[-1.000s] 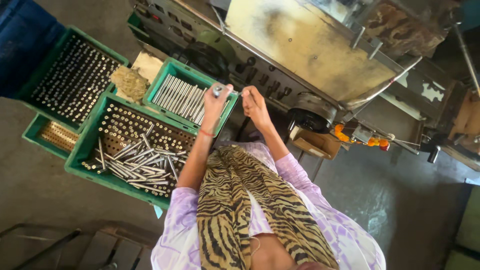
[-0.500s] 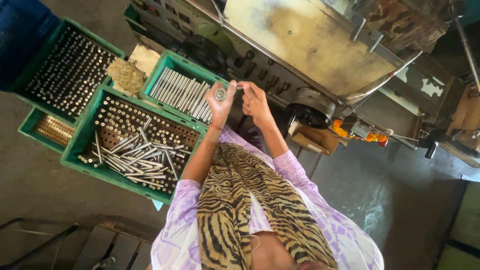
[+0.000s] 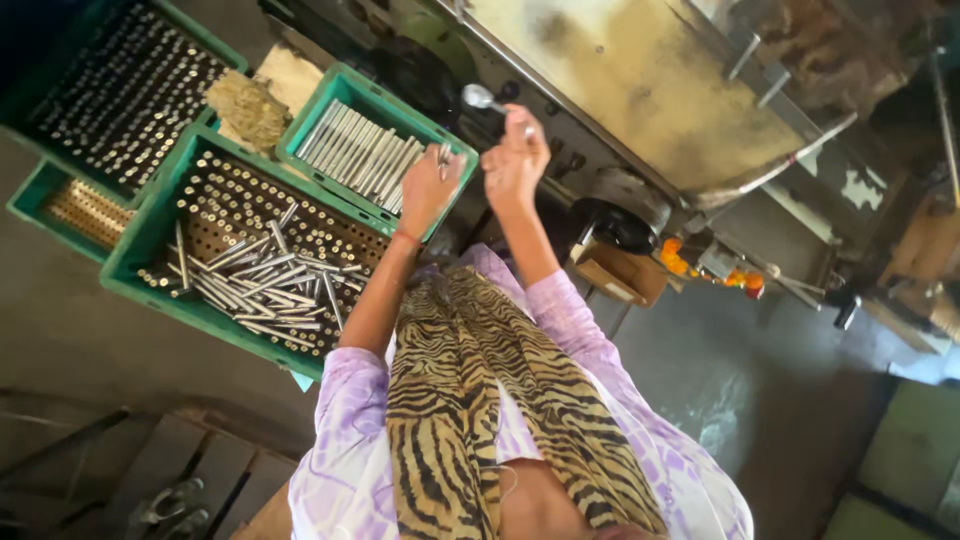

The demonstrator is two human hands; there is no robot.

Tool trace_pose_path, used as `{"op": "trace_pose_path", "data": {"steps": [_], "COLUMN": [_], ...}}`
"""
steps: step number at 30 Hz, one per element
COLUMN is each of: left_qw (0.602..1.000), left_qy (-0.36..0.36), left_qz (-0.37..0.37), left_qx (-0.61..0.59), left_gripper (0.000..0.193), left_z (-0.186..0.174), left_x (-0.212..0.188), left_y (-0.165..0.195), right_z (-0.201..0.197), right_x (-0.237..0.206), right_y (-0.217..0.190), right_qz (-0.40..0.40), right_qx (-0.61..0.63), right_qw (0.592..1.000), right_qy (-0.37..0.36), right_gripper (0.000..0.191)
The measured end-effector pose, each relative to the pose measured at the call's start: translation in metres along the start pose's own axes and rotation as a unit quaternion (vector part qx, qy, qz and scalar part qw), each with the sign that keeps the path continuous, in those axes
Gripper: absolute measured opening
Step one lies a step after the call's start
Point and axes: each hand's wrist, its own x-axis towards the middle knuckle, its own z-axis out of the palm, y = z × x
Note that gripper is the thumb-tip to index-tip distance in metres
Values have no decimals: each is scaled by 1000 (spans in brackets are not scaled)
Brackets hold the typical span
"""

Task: The person repeatedly picks up metal rods from a green crate, inserts them into a grinding machine, and operates a lever to process them. After each cycle, the person removes the rod and places it back into the crate. The task is performed continuously throughout the clip.

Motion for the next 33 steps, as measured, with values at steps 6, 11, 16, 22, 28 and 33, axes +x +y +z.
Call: {"op": "trace_pose_path", "data": {"steps": [6,11,16,22,28,33], "left_qw": [983,928,937,831,793,833], "left_qy": [28,-86,68,124,119,29], "left_qz": [128,55,168,-164,-224,-193], "left_qx": [129,358,300,517,554,517], "left_gripper": [17,13,31,10,17,20], "left_z": [-25,-33,-51,-132,-163,-151], "left_x": [-20,-29,-49,-66,-65,-54], "left_y": [-49,-67,-70,-105,-124,-119], "right_z": [-50,-101,-126,-143,-141,-135], "right_x": [0,-32,-60,-63,-64,-70], "right_y": [-42,-35,-24,-34,-41,-34], "right_qz": [-80,-60,-35,-44,-34,-50], "right_qx": [-76,-139,-200,-230,-235,-264], "right_qw": [994,988,979,970,970,962], "right_qy": [-3,16,28,70,58,42], "right_gripper": [22,24,24,24,25,24]}}
